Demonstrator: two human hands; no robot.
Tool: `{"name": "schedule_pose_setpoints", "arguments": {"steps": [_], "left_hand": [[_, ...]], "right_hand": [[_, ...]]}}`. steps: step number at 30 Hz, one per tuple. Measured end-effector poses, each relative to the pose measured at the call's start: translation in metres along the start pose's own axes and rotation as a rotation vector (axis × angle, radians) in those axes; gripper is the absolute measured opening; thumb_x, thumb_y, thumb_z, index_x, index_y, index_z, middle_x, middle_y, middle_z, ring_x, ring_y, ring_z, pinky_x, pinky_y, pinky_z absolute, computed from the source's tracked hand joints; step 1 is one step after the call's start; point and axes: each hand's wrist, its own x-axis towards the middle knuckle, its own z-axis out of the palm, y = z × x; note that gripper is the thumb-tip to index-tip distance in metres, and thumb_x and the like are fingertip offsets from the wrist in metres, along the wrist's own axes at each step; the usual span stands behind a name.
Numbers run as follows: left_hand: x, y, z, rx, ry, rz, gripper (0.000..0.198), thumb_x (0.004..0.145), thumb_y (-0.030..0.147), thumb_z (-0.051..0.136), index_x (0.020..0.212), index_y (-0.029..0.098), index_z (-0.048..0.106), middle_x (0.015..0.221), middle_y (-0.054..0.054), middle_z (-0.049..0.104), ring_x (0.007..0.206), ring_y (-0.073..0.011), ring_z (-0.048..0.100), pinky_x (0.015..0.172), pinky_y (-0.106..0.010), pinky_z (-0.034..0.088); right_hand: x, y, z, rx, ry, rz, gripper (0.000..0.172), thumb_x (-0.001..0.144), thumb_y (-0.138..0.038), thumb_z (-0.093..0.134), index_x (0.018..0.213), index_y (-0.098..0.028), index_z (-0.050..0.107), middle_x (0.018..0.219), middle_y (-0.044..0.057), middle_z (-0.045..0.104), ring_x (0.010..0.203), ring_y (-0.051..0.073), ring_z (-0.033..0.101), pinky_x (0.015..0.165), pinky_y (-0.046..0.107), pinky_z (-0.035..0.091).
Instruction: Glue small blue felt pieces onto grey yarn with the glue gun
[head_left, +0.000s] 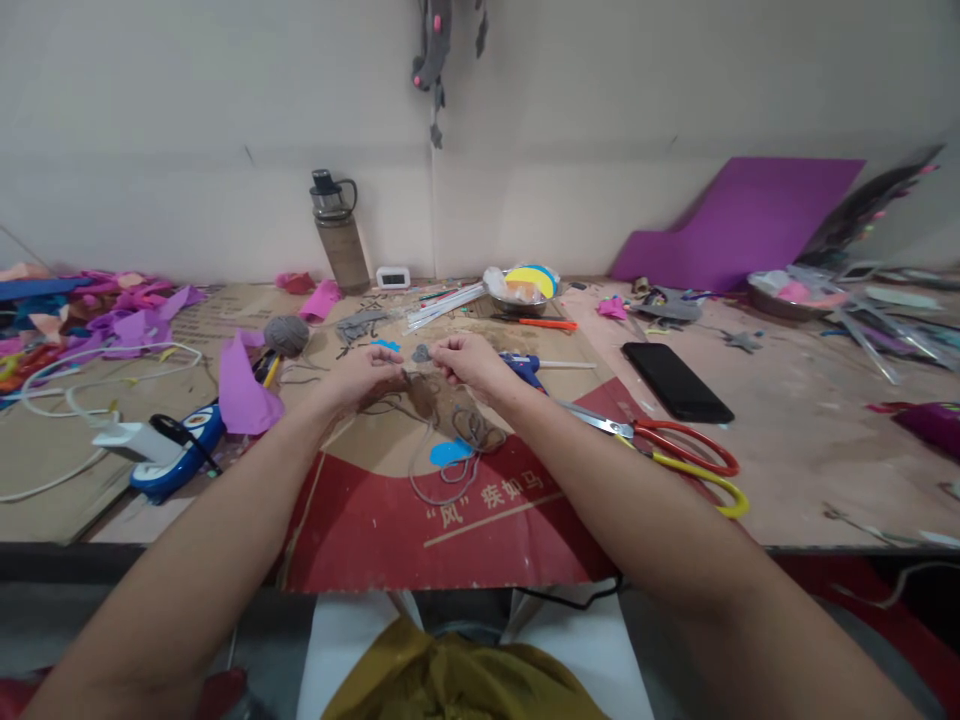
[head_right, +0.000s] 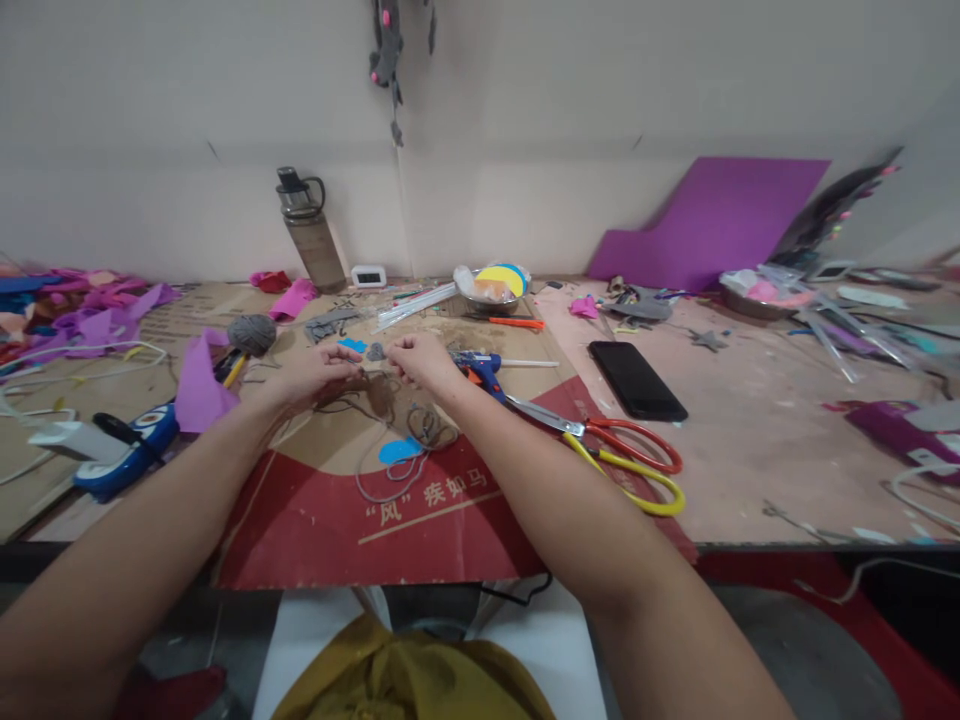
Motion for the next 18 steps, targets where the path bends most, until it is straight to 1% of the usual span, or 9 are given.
{"name": "schedule_pose_setpoints", "arguments": {"steps": [2,5,6,8,11,15,18], "left_hand": [[0.0,-0.001,-0.004,0.123,-0.002,0.006,0.032,0.057,0.019,0.072,0.087,0.013,0.062,0.058,0.001,0.06,0.042,-0.0067,0.044,0.04,-0.019,0.025],[0.002,-0.003,-0.01,0.285,0.003,0.041,0.03,0.06,0.018,0.068,0.089,0.012,0.067,0.055,0.002,0.058,0.043,-0.0076,0.043,0.042,-0.021,0.026],[0.003,-0.004,-0.011,0.313,0.012,0.062,0.03,0.06,0.016,0.066,0.09,0.012,0.068,0.056,0.002,0.059,0.045,-0.0077,0.044,0.043,-0.021,0.027],[0.006,-0.006,-0.012,0.321,0.012,0.105,0.03,0.06,0.012,0.063,0.09,0.012,0.069,0.065,-0.001,0.064,0.052,-0.0088,0.051,0.047,-0.021,0.033],[0.008,-0.01,-0.011,0.29,-0.029,0.124,0.032,0.06,0.01,0.06,0.091,0.013,0.068,0.078,-0.004,0.069,0.066,-0.0119,0.06,0.056,-0.021,0.041],[0.011,-0.014,-0.01,0.375,-0.024,0.126,0.036,0.063,0.014,0.062,0.098,0.014,0.066,0.076,-0.004,0.07,0.064,-0.0135,0.06,0.058,-0.024,0.044],[0.013,-0.014,-0.015,0.522,-0.042,0.191,0.039,0.064,0.016,0.062,0.103,0.014,0.065,0.078,-0.005,0.07,0.068,-0.0155,0.062,0.062,-0.026,0.046]], "right_hand": [[0.001,0.004,0.001,0.004,-0.001,0.002,0.021,0.082,-0.017,0.058,0.062,-0.015,0.053,0.044,-0.007,0.047,0.037,0.003,0.039,0.037,0.015,0.031],[0.002,0.008,0.003,0.021,0.004,0.003,0.019,0.08,-0.014,0.058,0.062,-0.016,0.053,0.045,-0.007,0.048,0.039,0.004,0.042,0.038,0.015,0.033],[0.002,0.009,0.003,0.029,0.006,0.002,0.019,0.079,-0.014,0.058,0.061,-0.016,0.053,0.045,-0.007,0.048,0.039,0.004,0.042,0.038,0.015,0.033],[0.002,0.01,0.004,0.035,0.006,-0.002,0.018,0.079,-0.013,0.058,0.061,-0.016,0.053,0.046,-0.007,0.048,0.039,0.004,0.043,0.038,0.015,0.034],[0.003,0.012,0.006,0.031,0.015,-0.009,0.017,0.078,-0.015,0.057,0.062,-0.017,0.053,0.045,-0.007,0.048,0.039,0.005,0.043,0.038,0.015,0.034],[0.004,0.014,0.007,0.026,0.018,-0.015,0.015,0.077,-0.013,0.057,0.063,-0.017,0.053,0.045,-0.007,0.049,0.039,0.005,0.043,0.037,0.015,0.034],[0.004,0.015,0.007,0.014,0.011,-0.021,0.017,0.078,-0.014,0.056,0.062,-0.017,0.053,0.044,-0.007,0.048,0.038,0.005,0.043,0.037,0.015,0.034]]}}
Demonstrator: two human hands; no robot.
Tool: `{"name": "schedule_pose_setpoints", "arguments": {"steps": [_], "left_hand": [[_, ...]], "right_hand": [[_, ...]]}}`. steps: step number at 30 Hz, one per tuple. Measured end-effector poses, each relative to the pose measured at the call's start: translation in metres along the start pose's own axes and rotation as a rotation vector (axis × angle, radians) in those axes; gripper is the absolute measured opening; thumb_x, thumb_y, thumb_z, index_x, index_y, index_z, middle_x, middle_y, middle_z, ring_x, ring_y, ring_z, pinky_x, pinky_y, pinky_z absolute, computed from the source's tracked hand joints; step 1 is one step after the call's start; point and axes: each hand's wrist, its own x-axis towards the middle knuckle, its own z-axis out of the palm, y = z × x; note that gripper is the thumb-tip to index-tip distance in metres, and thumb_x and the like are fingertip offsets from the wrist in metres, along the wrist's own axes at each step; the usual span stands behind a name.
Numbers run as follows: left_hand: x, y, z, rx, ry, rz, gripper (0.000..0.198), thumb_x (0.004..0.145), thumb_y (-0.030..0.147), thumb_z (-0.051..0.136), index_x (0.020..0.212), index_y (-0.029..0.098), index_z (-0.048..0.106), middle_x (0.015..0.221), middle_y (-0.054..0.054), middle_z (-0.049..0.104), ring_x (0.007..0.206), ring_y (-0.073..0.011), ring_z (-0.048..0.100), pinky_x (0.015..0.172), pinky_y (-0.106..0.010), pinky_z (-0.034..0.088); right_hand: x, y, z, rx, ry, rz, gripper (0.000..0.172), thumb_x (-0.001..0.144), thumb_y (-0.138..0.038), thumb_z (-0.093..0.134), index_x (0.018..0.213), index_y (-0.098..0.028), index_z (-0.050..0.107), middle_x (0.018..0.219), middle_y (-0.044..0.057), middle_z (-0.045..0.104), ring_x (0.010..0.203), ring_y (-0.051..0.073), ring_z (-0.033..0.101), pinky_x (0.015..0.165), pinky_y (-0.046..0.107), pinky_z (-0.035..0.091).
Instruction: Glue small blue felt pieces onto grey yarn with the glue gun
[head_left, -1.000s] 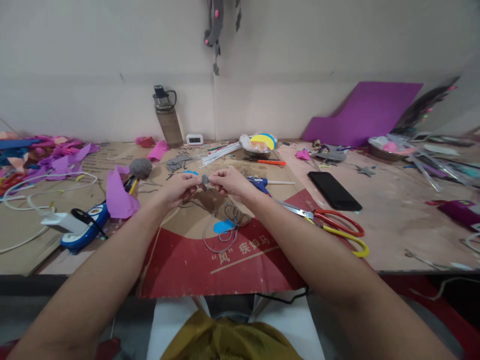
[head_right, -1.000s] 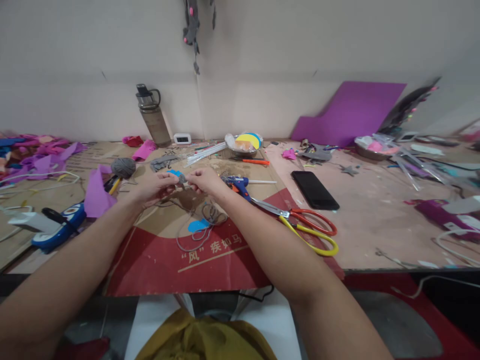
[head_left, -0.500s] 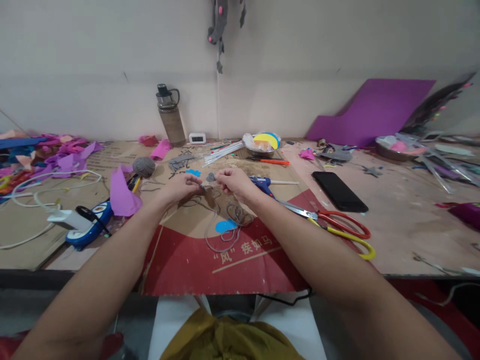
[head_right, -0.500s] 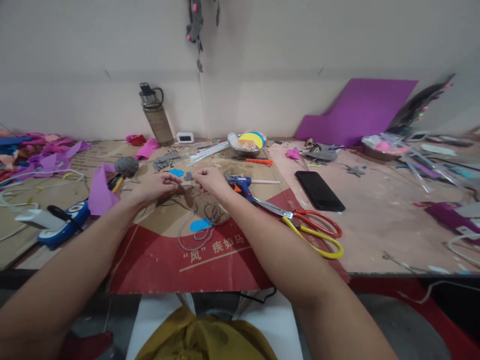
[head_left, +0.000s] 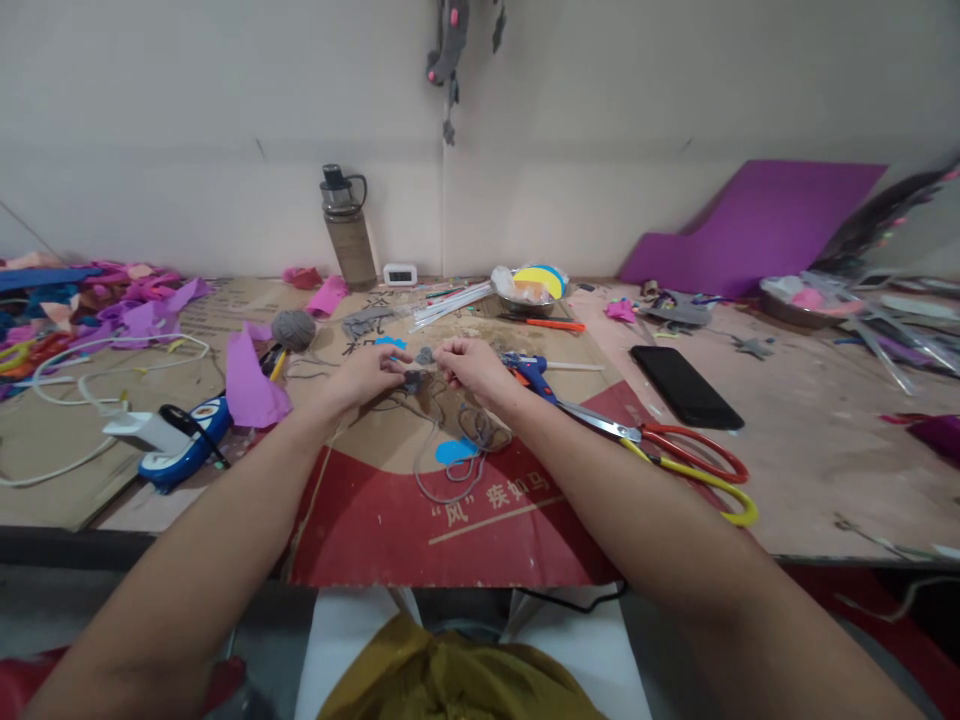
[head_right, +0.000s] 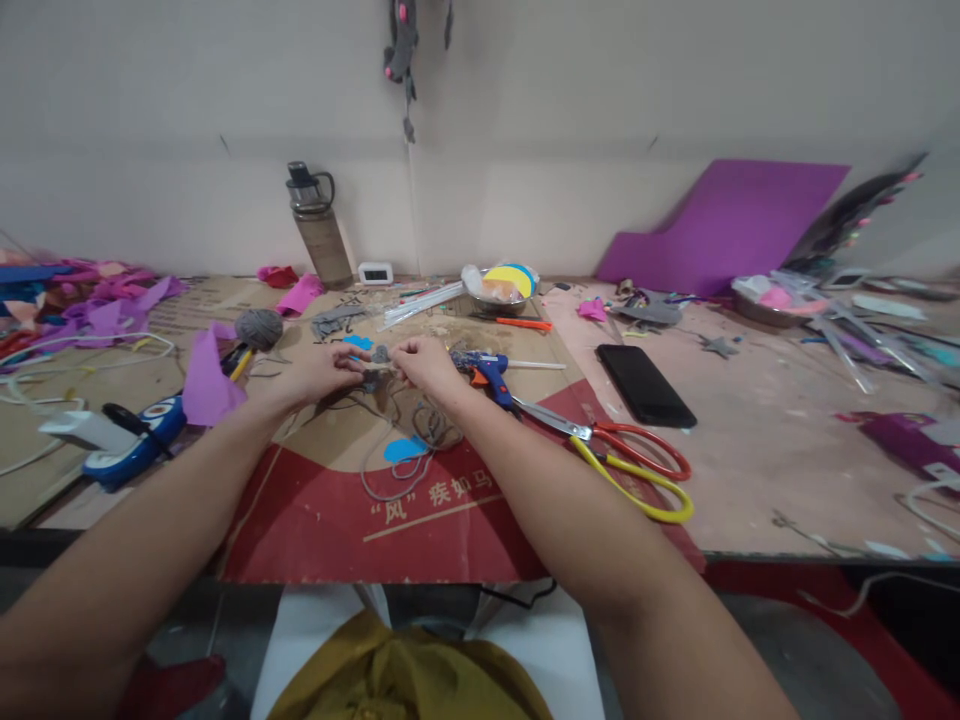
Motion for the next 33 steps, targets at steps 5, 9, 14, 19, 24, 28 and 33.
{"name": "schedule_pose_setpoints", "arguments": {"steps": [5,9,14,19,24,28,33], "left_hand": [[-0.004,0.004,-0.008,0.24,-0.044,0.19,0.047,0.06,0.007,0.058,0.106,0.018,0.066,0.095,-0.005,0.071,0.077,-0.0156,0.063,0.073,-0.027,0.047],[-0.008,0.011,-0.007,0.312,0.002,0.199,0.034,0.062,0.007,0.056,0.09,0.02,0.071,0.078,-0.002,0.07,0.069,-0.0153,0.061,0.068,-0.026,0.046],[-0.009,0.014,-0.006,0.27,0.041,0.171,0.022,0.062,0.01,0.06,0.076,0.02,0.073,0.069,-0.002,0.069,0.064,-0.0157,0.059,0.064,-0.025,0.043],[-0.01,0.016,-0.009,0.199,0.011,0.12,0.029,0.061,0.01,0.059,0.086,0.019,0.071,0.083,-0.004,0.072,0.074,-0.0169,0.064,0.069,-0.025,0.046],[-0.009,0.012,-0.013,0.092,-0.036,0.018,0.031,0.06,0.016,0.063,0.09,0.017,0.065,0.077,-0.005,0.072,0.07,-0.0181,0.065,0.064,-0.026,0.047],[-0.008,0.007,-0.016,0.066,-0.067,0.023,0.027,0.061,0.019,0.065,0.088,0.017,0.065,0.074,-0.004,0.071,0.065,-0.0164,0.063,0.062,-0.025,0.046],[-0.01,0.01,-0.019,0.216,-0.024,0.112,0.018,0.058,0.017,0.067,0.075,0.022,0.071,0.069,-0.001,0.069,0.064,-0.0148,0.057,0.06,-0.023,0.041]], "right_hand": [[-0.002,-0.002,-0.001,-0.014,0.004,0.023,0.018,0.079,-0.015,0.056,0.061,-0.017,0.052,0.044,-0.007,0.048,0.037,0.004,0.041,0.037,0.014,0.034],[-0.004,-0.004,-0.001,-0.017,0.0,0.023,0.018,0.079,-0.014,0.056,0.061,-0.017,0.053,0.044,-0.007,0.048,0.039,0.005,0.042,0.037,0.015,0.034],[-0.004,-0.003,-0.002,0.003,-0.001,0.014,0.017,0.078,-0.014,0.056,0.061,-0.017,0.052,0.048,-0.006,0.05,0.04,0.004,0.043,0.038,0.015,0.035],[-0.001,0.002,-0.001,-0.036,-0.011,-0.013,0.02,0.078,-0.019,0.057,0.059,-0.017,0.051,0.045,-0.007,0.048,0.039,0.005,0.042,0.038,0.015,0.034],[0.0,0.01,0.003,-0.109,-0.001,-0.045,0.018,0.078,-0.023,0.057,0.062,-0.018,0.053,0.048,-0.006,0.05,0.039,0.006,0.044,0.038,0.017,0.034],[-0.002,0.01,0.008,-0.137,-0.004,-0.019,0.016,0.079,-0.023,0.055,0.064,-0.018,0.053,0.046,-0.005,0.051,0.037,0.007,0.044,0.036,0.018,0.032],[-0.006,0.007,0.009,-0.121,0.003,0.034,0.016,0.08,-0.025,0.057,0.065,-0.019,0.053,0.045,-0.006,0.051,0.034,0.007,0.042,0.034,0.018,0.03]]}}
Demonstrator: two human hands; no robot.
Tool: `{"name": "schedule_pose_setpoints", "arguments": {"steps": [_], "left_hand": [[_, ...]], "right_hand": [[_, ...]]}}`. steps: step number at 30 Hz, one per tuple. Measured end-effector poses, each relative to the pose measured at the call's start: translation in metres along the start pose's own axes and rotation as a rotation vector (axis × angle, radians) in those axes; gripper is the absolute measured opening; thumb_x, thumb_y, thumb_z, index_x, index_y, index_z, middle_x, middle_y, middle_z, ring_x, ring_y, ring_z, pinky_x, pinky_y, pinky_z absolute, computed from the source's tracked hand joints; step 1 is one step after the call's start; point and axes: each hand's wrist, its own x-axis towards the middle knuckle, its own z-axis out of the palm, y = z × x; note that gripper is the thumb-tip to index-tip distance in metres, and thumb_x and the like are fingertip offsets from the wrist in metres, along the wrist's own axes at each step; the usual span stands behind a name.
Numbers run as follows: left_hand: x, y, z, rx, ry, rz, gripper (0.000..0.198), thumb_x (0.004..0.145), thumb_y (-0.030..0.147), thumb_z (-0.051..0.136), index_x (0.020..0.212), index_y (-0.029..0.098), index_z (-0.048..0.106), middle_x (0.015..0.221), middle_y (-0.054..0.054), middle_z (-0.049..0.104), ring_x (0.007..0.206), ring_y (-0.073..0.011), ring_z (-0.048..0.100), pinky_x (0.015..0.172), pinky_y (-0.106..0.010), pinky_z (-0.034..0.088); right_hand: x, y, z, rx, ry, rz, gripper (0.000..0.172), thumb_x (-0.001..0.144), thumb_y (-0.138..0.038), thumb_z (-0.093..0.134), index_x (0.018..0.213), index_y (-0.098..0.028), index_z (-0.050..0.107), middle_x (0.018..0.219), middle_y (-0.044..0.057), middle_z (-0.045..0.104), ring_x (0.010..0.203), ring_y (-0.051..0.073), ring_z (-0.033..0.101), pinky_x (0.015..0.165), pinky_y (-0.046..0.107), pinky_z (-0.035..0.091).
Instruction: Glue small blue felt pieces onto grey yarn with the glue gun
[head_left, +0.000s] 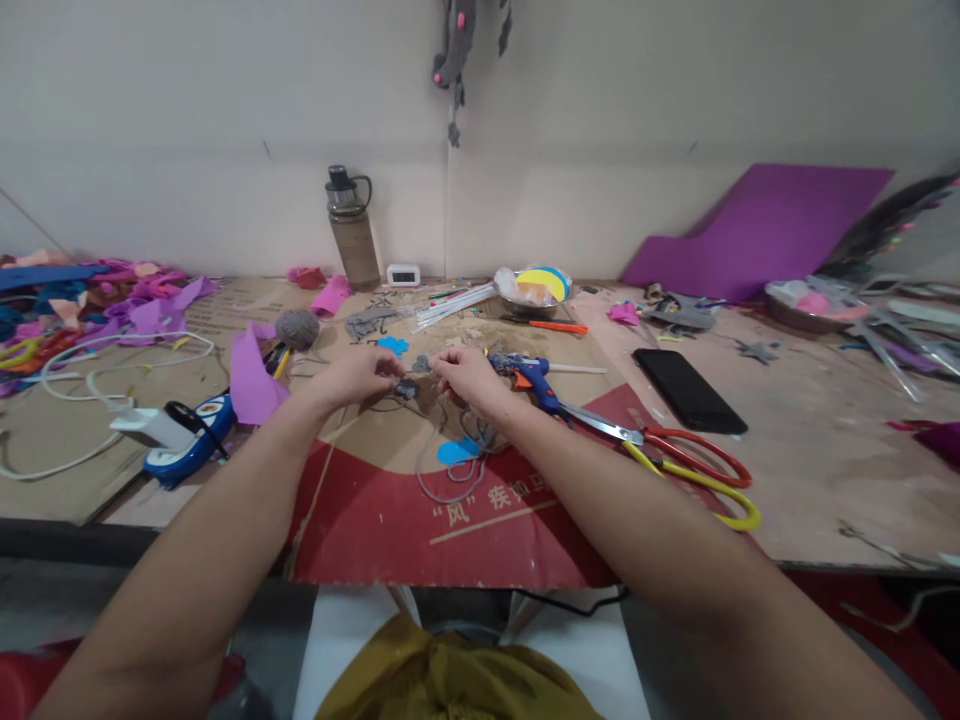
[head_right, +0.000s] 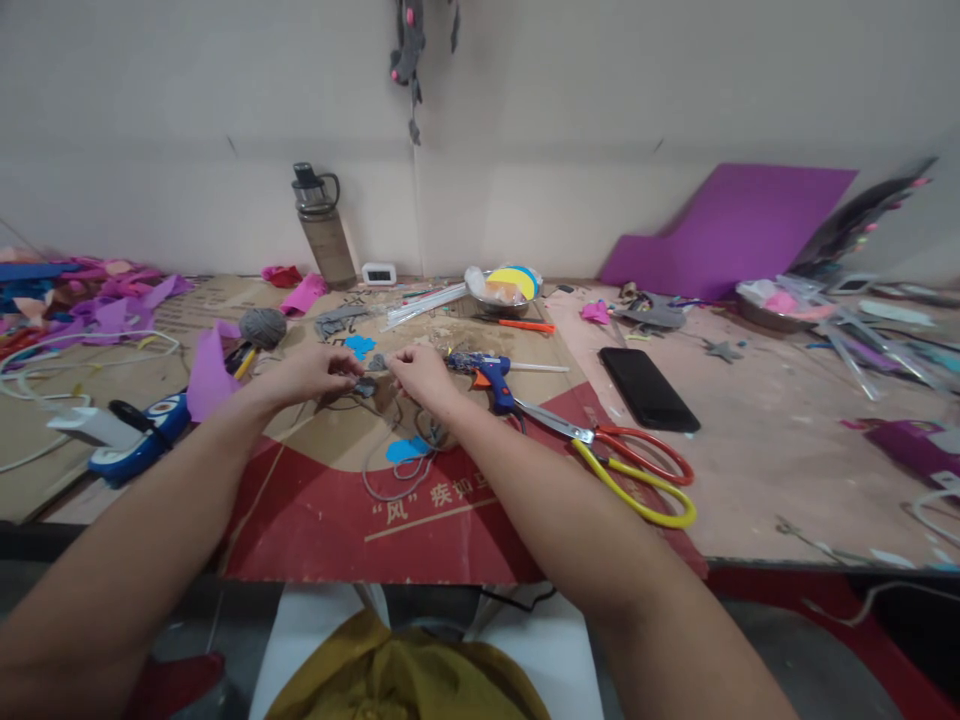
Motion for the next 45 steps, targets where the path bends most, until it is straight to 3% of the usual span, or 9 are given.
{"name": "schedule_pose_setpoints", "arguments": {"steps": [8,11,16,24,29,33,39,45], "left_hand": [[0.002,0.0,0.0,0.077,0.026,0.104,0.014,0.059,0.013,0.068,0.067,0.022,0.074,0.066,-0.003,0.066,0.065,-0.0154,0.054,0.062,-0.023,0.037],[0.0,0.001,0.003,0.014,0.041,0.04,0.006,0.064,0.022,0.068,0.065,0.021,0.074,0.057,-0.001,0.062,0.057,-0.0134,0.049,0.054,-0.022,0.033],[-0.002,0.003,0.006,-0.051,-0.029,-0.117,0.013,0.066,0.029,0.068,0.064,0.017,0.074,0.05,0.0,0.059,0.046,-0.0104,0.044,0.046,-0.022,0.03],[0.001,0.002,0.007,-0.14,-0.02,-0.188,0.012,0.061,0.029,0.074,0.054,0.018,0.072,0.043,0.001,0.057,0.04,-0.008,0.039,0.04,-0.021,0.023],[0.001,0.006,0.012,-0.1,-0.036,-0.225,0.023,0.066,0.036,0.071,0.052,0.018,0.07,0.04,0.0,0.053,0.036,-0.0078,0.033,0.038,-0.023,0.021],[0.001,0.005,0.014,-0.094,-0.075,-0.217,0.023,0.07,0.036,0.066,0.058,0.017,0.071,0.037,0.002,0.044,0.035,-0.0083,0.031,0.038,-0.023,0.022],[0.0,0.003,0.01,-0.199,-0.064,-0.243,0.01,0.061,0.016,0.068,0.071,0.015,0.07,0.049,-0.003,0.058,0.039,-0.0113,0.048,0.04,-0.023,0.035],[-0.001,0.003,0.006,0.002,-0.009,-0.195,0.013,0.062,0.014,0.063,0.073,0.016,0.07,0.051,-0.003,0.061,0.041,-0.0137,0.052,0.042,-0.025,0.039]], "right_hand": [[-0.001,-0.002,-0.003,0.068,-0.008,0.011,0.014,0.078,-0.02,0.055,0.065,-0.018,0.053,0.048,-0.006,0.051,0.037,0.006,0.043,0.037,0.016,0.033],[-0.001,-0.004,-0.003,0.09,0.0,-0.004,0.015,0.078,-0.019,0.055,0.063,-0.018,0.052,0.048,-0.006,0.05,0.039,0.005,0.045,0.039,0.016,0.036],[0.003,-0.002,-0.005,0.154,0.06,-0.056,0.017,0.078,-0.02,0.054,0.062,-0.018,0.051,0.05,-0.006,0.049,0.041,0.006,0.045,0.04,0.016,0.037],[0.006,0.002,-0.004,0.154,0.059,-0.079,0.015,0.077,-0.022,0.054,0.063,-0.018,0.052,0.052,-0.006,0.05,0.042,0.006,0.046,0.041,0.016,0.036],[0.007,0.004,0.0,0.124,0.039,-0.088,0.018,0.078,-0.025,0.054,0.062,-0.018,0.052,0.05,-0.006,0.05,0.042,0.006,0.047,0.041,0.016,0.037],[0.006,0.001,0.004,0.105,0.037,-0.077,0.018,0.08,-0.025,0.054,0.063,-0.018,0.051,0.05,-0.006,0.05,0.04,0.006,0.045,0.041,0.017,0.037],[0.004,-0.005,0.008,0.044,0.065,-0.089,0.017,0.083,-0.024,0.053,0.067,-0.019,0.051,0.049,-0.006,0.05,0.039,0.006,0.044,0.04,0.017,0.032],[0.011,-0.001,0.012,-0.03,0.062,-0.214,0.015,0.083,-0.03,0.053,0.073,-0.019,0.055,0.055,-0.005,0.053,0.046,0.008,0.048,0.047,0.019,0.038]]}}
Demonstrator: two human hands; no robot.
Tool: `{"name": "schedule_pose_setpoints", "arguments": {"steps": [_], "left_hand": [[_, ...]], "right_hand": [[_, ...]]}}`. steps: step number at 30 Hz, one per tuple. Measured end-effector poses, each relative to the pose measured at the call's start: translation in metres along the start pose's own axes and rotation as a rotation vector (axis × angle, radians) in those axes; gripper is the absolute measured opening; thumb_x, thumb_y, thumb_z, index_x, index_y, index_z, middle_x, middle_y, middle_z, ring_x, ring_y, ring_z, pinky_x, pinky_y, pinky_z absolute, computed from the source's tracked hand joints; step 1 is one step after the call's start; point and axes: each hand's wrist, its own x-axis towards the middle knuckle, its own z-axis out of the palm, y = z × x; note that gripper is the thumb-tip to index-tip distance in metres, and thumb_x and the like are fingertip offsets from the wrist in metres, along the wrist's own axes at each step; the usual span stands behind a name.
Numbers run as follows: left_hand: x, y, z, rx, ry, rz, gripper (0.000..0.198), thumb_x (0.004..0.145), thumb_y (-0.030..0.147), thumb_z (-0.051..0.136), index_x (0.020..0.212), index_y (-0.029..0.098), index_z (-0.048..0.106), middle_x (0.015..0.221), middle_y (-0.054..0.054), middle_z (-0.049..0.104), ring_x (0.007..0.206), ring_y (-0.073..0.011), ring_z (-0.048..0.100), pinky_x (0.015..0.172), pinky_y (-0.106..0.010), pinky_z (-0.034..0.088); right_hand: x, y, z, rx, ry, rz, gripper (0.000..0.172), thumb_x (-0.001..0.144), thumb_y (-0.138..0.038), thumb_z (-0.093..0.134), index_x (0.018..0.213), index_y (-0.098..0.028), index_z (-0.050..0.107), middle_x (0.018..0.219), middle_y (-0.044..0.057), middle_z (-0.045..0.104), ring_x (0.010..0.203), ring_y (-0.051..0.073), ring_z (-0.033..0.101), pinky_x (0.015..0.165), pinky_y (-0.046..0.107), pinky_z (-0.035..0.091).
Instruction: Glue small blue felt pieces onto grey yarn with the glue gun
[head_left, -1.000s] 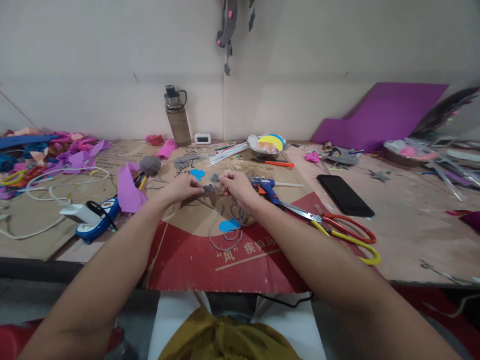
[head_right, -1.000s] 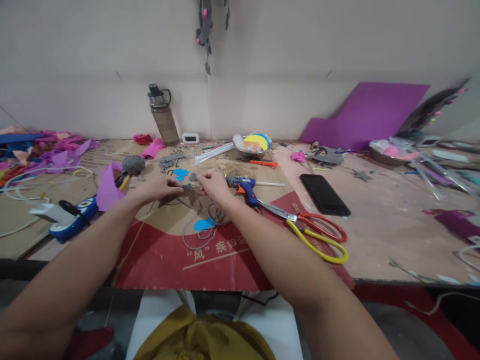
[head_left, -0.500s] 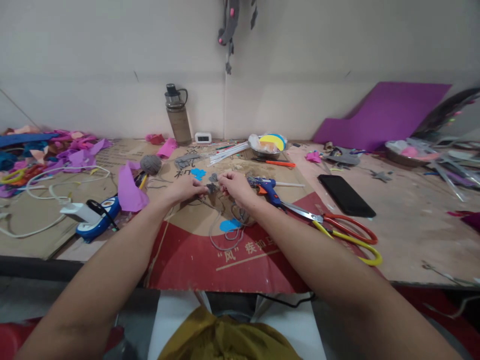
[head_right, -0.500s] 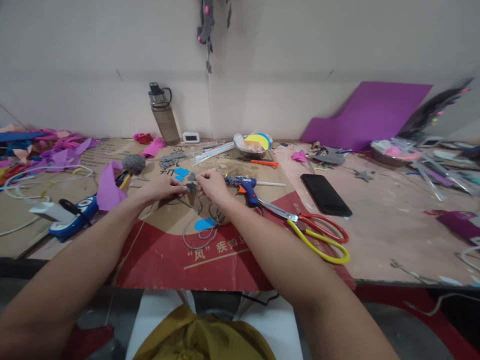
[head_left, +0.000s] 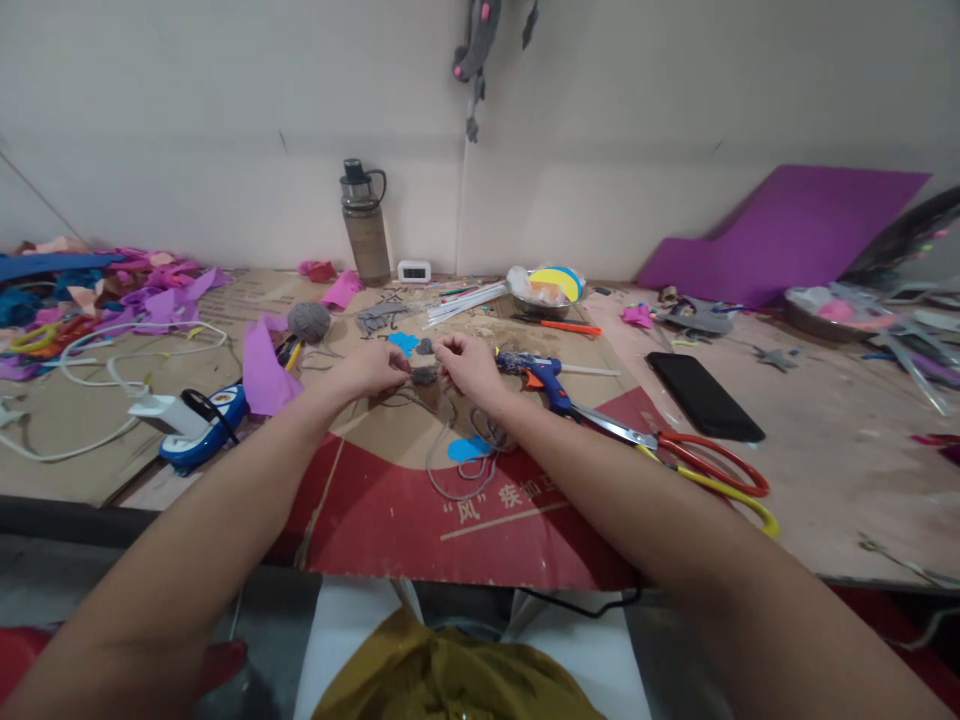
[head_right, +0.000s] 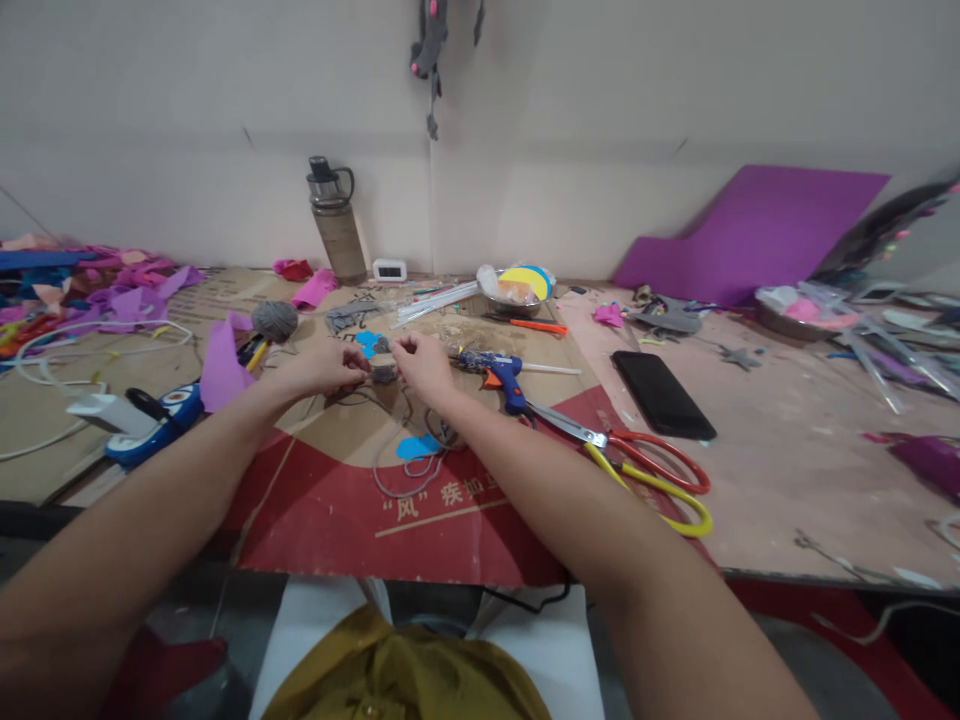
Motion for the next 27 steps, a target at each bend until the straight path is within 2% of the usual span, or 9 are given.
{"name": "schedule_pose_setpoints", "arguments": {"steps": [3,6,11,17,27], "left_hand": [[0.001,-0.005,-0.004,0.116,0.055,0.072,0.017,0.061,0.016,0.065,0.077,0.016,0.072,0.063,-0.004,0.068,0.054,-0.0149,0.059,0.052,-0.025,0.043],[-0.001,-0.008,-0.009,0.199,0.026,0.1,0.023,0.064,0.018,0.064,0.086,0.017,0.071,0.077,-0.004,0.071,0.068,-0.0157,0.063,0.062,-0.024,0.046],[-0.008,-0.01,-0.012,0.283,0.054,0.113,0.024,0.066,0.02,0.063,0.089,0.017,0.071,0.089,-0.006,0.072,0.08,-0.0184,0.064,0.071,-0.027,0.046],[-0.012,-0.012,-0.011,0.287,0.117,0.075,0.023,0.069,0.018,0.062,0.09,0.016,0.071,0.083,-0.006,0.072,0.074,-0.0179,0.063,0.07,-0.028,0.045],[-0.011,-0.019,-0.011,0.304,0.102,0.075,0.018,0.074,0.021,0.059,0.083,0.017,0.074,0.077,-0.006,0.072,0.068,-0.0165,0.061,0.063,-0.026,0.042]], "right_hand": [[0.002,0.003,0.003,-0.073,0.008,-0.107,0.016,0.082,-0.029,0.054,0.071,-0.018,0.057,0.059,-0.003,0.055,0.054,0.009,0.05,0.053,0.021,0.039],[0.003,0.003,0.007,-0.146,0.015,-0.193,0.017,0.081,-0.029,0.054,0.07,-0.017,0.058,0.063,-0.002,0.056,0.059,0.01,0.05,0.057,0.023,0.038],[0.005,0.003,0.013,-0.217,0.003,-0.246,0.018,0.081,-0.031,0.053,0.071,-0.017,0.061,0.065,-0.001,0.059,0.061,0.011,0.05,0.06,0.024,0.037],[0.006,0.005,0.015,-0.187,0.023,-0.232,0.018,0.08,-0.03,0.053,0.07,-0.017,0.06,0.064,-0.001,0.059,0.061,0.012,0.05,0.06,0.024,0.038],[0.005,0.007,0.019,-0.225,0.029,-0.247,0.016,0.08,-0.029,0.055,0.072,-0.017,0.061,0.064,-0.001,0.06,0.059,0.011,0.05,0.06,0.025,0.038]]}}
